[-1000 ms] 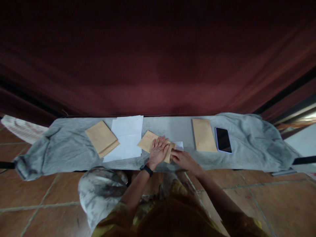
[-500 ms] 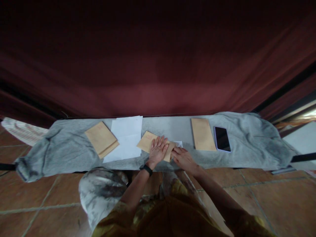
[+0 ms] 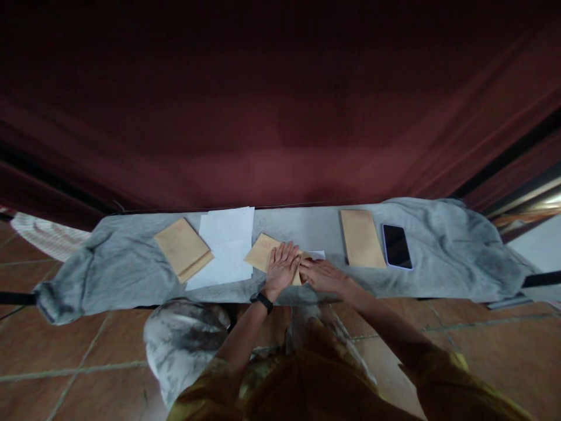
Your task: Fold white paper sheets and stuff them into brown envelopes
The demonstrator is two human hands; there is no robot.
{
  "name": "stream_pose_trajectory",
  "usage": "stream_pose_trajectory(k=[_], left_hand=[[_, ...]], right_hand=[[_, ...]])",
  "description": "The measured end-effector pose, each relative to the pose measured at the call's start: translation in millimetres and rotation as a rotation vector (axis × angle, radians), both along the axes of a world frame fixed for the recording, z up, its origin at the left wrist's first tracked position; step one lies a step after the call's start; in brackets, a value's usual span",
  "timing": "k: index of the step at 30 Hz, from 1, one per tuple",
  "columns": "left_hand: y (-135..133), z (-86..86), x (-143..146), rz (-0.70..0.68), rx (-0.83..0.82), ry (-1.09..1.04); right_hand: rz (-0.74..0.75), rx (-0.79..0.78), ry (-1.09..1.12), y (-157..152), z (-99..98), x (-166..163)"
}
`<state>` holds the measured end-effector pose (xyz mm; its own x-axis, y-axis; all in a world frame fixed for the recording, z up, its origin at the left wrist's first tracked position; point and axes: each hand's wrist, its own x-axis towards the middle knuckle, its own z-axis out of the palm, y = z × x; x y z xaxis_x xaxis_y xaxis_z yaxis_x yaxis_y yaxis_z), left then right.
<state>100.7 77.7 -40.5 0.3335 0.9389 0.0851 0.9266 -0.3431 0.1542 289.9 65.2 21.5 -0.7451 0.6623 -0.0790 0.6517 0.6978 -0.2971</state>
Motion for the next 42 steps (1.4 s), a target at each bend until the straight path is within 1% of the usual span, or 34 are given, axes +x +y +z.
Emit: stream_pose_trajectory(k=[4,9,12,14,18,21,24,28,30,32,36,39,42], left_hand=[[-0.4,-1.8,0.2,0.001,0.014,-0.004],[-1.6,0.6,0.9,0.004,0.004,-0.002],[-1.8,2.1,1.2,0.007,0.0,-0.001],[-1.7,2.8,1.5,0.011,-0.008,-0.001],[-1.4,3.8,2.2,0.015,-0.031,-0.002],[-1.4,4.4,2.5,0.016,-0.035,-0.002],[-1.6,4.7,2.6,0.016,-0.024,-0.003],[-1.5,3.6,2.2,0.021,-0.011,-0.013],[-1.4,2.8,1.6,0.019,-0.011,-0.021],[-1.3,2.6,1.1,0.013,-0.009,-0.026],[-2.1,4.3,1.3,-0.001,0.003,-0.02],[-3.5,5.7,2.8,-0.004,0.011,-0.006],[-5.8,6.1,4.5,-0.016,0.021,0.004]], right_hand=[[-0.007,-0.001,-0.012,0.0,1.5,-1.1],[0.036,-0.018,-0.056,-0.7,3.0,-0.9],[0.033,0.024,-0.036,-5.4,2.9,5.2],[-0.008,0.048,-0.029,-11.3,0.8,13.3],[-0.177,0.055,-0.081,-26.8,-6.7,34.0],[-0.22,0.077,-0.038,-36.9,-11.7,41.9],[-0.287,0.106,0.021,-43.4,-15.6,36.0],[-0.362,0.159,0.132,-51.8,-23.9,13.5],[-0.34,0.157,0.173,-59.7,-31.1,2.7],[-0.289,0.128,0.19,-70.1,-40.0,-4.0],[-0.223,0.091,0.186,-89.5,-55.7,-1.2],[-0.206,0.085,0.194,-94.0,-57.3,7.8],[-0.264,0.07,0.257,-88.7,-49.8,11.1]])
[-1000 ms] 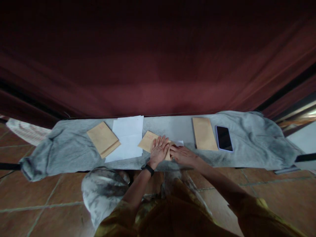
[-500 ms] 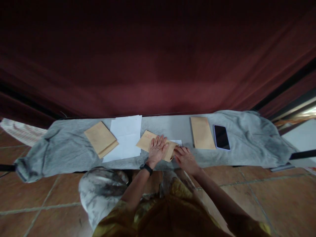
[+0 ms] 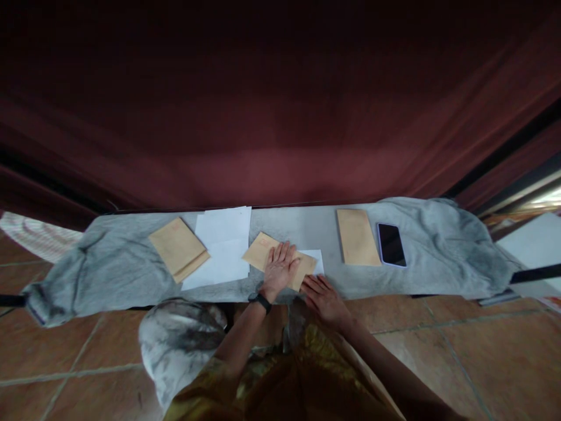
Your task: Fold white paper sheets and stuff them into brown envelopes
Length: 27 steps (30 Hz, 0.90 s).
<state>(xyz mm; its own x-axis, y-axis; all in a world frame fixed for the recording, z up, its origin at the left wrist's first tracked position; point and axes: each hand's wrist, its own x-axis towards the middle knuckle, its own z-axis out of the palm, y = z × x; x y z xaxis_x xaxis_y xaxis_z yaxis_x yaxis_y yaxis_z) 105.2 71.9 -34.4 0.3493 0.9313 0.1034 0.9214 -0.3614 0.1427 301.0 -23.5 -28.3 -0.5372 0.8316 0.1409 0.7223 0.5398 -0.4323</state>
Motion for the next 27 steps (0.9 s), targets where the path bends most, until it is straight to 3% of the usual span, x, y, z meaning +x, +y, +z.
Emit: stream_pose_trajectory(k=[9,16,22,27], left_hand=[[-12.8,0.0,4.3,-0.139,-0.014,0.013],[6.7,1.2,-19.5,-0.03,-0.02,-0.006],[40.6,5.0,-38.9,0.144,-0.019,0.021],[27.4,-1.6,-39.6,0.216,0.019,0.004]], right_hand=[[-0.415,0.018,0.059,34.5,12.3,-17.9],[-0.222,0.103,-0.05,39.0,-3.9,-32.6],[-0.285,0.073,-0.083,34.1,-9.1,-36.7],[-0.338,0.072,0.001,43.4,-18.0,-24.3]])
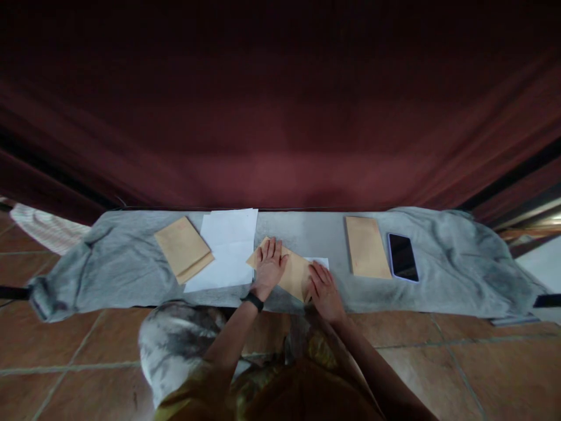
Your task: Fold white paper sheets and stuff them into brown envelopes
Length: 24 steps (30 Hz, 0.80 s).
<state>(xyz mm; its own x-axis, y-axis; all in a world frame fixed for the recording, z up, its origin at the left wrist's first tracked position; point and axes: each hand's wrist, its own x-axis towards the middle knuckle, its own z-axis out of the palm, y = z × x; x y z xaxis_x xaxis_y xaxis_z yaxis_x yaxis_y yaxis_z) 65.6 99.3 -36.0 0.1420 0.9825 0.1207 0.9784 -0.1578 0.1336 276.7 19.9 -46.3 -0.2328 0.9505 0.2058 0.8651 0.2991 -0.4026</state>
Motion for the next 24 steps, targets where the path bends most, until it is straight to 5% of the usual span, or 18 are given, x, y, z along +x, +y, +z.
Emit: stream_pose_trajectory(k=[5,14,20,24], left_hand=[[-17.4,5.0,-15.3,0.102,0.057,-0.002],[14.1,35.9,-30.6,0.303,-0.057,-0.071],[27.1,27.0,-45.6,0.392,-0.084,-0.562],[32.6,36.2,-81.0,0.449,-0.025,-0.646]], right_hand=[[-0.139,0.058,0.07,21.2,-6.4,26.2],[-0.325,0.007,-0.06,24.1,2.2,26.7],[-0.311,-0.153,-0.138,32.7,14.8,33.8],[-0.335,-0.146,-0.174,34.3,21.1,31.8]])
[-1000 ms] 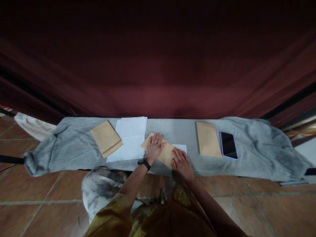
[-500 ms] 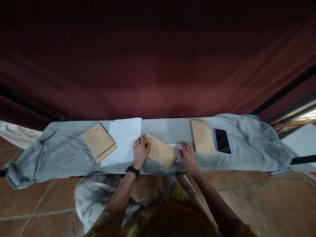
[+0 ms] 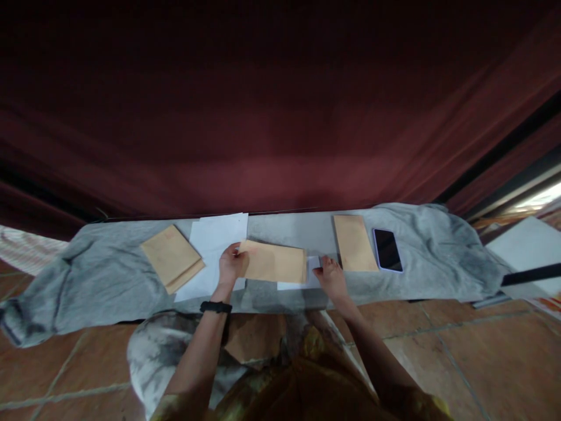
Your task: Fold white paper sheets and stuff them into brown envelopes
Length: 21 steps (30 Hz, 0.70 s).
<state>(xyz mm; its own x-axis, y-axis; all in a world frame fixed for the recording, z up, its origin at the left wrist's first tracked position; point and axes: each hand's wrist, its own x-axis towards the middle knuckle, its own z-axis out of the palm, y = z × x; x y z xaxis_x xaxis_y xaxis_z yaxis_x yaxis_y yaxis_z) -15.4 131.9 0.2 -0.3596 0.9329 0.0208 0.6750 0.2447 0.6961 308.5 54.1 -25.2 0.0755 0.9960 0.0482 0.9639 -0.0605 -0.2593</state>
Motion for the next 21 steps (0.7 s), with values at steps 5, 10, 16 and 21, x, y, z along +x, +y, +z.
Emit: stream_pose_trajectory(k=[5,10,16,21], left_hand=[[-9.4,17.4,-48.7,0.078,0.11,0.006],[-40.0,13.5,-43.9,0.061,0.276,0.121],[-89.9,-19.2,41.9,-0.467,0.367,0.255],[-95.8,-33.0,69.9,-0.591,0.184,0.438]], right_hand=[[-0.107,-0.136,0.038,-1.5,6.9,-7.4],[-0.121,-0.16,0.098,-2.2,9.9,-8.4],[-0.106,0.02,0.371,-8.8,-0.5,-3.4],[-0.167,0.196,0.702,-13.3,-1.3,28.1]])
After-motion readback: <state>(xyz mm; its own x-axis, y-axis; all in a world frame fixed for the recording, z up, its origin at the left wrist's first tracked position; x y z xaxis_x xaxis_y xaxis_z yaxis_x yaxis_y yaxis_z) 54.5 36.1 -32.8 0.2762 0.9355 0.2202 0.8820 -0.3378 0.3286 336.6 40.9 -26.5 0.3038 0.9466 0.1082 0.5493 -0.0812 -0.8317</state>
